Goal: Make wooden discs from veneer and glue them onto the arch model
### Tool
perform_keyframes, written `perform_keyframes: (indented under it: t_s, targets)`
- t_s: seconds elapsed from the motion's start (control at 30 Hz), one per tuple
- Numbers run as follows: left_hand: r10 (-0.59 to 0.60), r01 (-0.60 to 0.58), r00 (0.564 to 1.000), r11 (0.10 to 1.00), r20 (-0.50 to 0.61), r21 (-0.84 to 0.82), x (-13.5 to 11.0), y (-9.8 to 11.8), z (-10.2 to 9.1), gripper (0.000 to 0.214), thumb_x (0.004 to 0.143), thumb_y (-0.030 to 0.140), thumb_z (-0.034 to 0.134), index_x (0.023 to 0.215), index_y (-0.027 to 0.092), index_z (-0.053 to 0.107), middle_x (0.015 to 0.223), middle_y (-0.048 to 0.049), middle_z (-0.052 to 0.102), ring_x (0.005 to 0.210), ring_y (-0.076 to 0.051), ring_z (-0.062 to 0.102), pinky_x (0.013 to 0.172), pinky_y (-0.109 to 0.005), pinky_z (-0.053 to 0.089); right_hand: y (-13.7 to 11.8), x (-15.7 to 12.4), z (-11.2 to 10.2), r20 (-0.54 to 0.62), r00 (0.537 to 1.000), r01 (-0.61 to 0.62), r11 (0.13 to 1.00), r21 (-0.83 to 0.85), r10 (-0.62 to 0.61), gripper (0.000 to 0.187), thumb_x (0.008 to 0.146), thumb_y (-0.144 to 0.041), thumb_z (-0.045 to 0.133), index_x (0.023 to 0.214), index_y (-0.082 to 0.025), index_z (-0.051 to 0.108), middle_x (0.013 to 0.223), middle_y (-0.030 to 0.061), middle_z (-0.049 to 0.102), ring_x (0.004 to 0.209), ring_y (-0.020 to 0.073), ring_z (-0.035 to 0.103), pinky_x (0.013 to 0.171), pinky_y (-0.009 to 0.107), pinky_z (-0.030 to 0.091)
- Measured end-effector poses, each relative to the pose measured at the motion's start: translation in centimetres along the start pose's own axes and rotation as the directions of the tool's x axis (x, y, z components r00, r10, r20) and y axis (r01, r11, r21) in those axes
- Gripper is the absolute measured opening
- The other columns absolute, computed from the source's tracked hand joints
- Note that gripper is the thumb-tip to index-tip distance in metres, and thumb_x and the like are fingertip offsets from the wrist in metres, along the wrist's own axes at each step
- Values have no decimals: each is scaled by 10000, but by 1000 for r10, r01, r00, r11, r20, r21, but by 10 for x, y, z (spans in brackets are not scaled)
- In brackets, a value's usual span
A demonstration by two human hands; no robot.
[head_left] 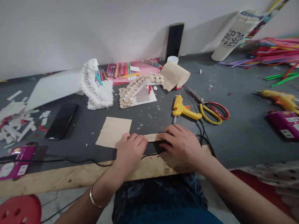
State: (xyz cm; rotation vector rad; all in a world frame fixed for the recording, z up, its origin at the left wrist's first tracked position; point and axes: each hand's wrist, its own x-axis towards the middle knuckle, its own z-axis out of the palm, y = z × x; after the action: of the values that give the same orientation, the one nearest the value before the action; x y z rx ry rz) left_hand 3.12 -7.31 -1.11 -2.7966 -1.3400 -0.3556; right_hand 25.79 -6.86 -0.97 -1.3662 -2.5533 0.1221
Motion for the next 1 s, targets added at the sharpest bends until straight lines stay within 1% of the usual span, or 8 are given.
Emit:
perform_keyframes:
  t_s: [0.1, 0.13, 0.27, 0.37, 0.47, 0.6, 0.73, 1.0]
  targets:
    - [-38, 38, 999, 999, -11, 16, 2, 4, 0, 216, 971, 160, 440, 910, 199, 643, 836, -15, 681, 812, -180, 572, 730, -374, 292, -4, 5, 1, -32, 998, 47, 998, -42, -48, 129, 902, -266, 603, 975, -237, 706, 915, 66, 620, 838, 215, 501, 702, 337, 363]
    - [-47, 47, 999, 999, -13, 17, 2, 5, 0, 218, 974, 170, 439, 907, 197, 644, 845, -17, 684, 822, -181, 575, 738, -376, 293, -4, 6, 2, -40, 998, 52, 998, -43, -54, 145, 919, -246, 573, 963, -235, 710, 902, 66, 621, 832, 213, 496, 701, 338, 357]
    - [-103, 102, 994, 994, -25, -43, 2, 6, -2, 173, 960, 244, 502, 885, 205, 654, 914, -24, 698, 872, -189, 582, 775, -381, 306, -4, 6, 6, -65, 997, 41, 999, -8, -41, 219, 961, -225, 495, 952, -227, 714, 882, 66, 623, 827, 211, 485, 714, 340, 348]
    - [-161, 158, 987, 982, -19, -101, 1, 4, -2, 157, 947, 256, 531, 875, 218, 666, 939, -27, 698, 903, -196, 583, 789, -384, 315, -3, 3, 11, -95, 995, 15, 1000, 23, -12, 223, 968, -229, 487, 923, -217, 705, 877, 67, 623, 832, 208, 489, 728, 337, 350]
    - [-177, 173, 984, 977, -26, -122, 0, 2, 0, 174, 952, 245, 515, 869, 213, 664, 933, -32, 695, 910, -199, 581, 795, -384, 323, -3, 1, 14, -105, 994, -13, 999, 52, 19, 220, 969, -232, 489, 892, -204, 692, 885, 70, 626, 853, 208, 503, 751, 333, 363]
    - [-198, 195, 980, 976, -26, -93, 0, 0, 5, 171, 951, 250, 511, 849, 201, 638, 917, -39, 678, 881, -211, 554, 759, -373, 327, 0, -2, 17, -104, 993, -44, 996, 81, 52, 223, 978, -250, 478, 893, -196, 676, 944, 81, 630, 886, 221, 506, 780, 347, 377]
    - [-269, 267, 963, 962, -17, -61, 0, -2, 10, 200, 953, 281, 504, 814, 200, 621, 900, -55, 655, 849, -224, 515, 720, -365, 321, 3, -3, 18, -101, 989, -103, 991, 90, 112, 245, 991, -278, 452, 888, -190, 656, 998, 95, 618, 902, 234, 494, 774, 358, 377]
    - [-357, 358, 934, 930, 27, -83, 1, -3, 7, 263, 952, 364, 500, 767, 200, 590, 857, -49, 638, 845, -229, 510, 736, -373, 308, 3, -2, 19, -58, 975, -208, 973, 95, 214, 208, 976, -300, 484, 867, -188, 621, 1008, 106, 604, 888, 251, 479, 767, 377, 366]
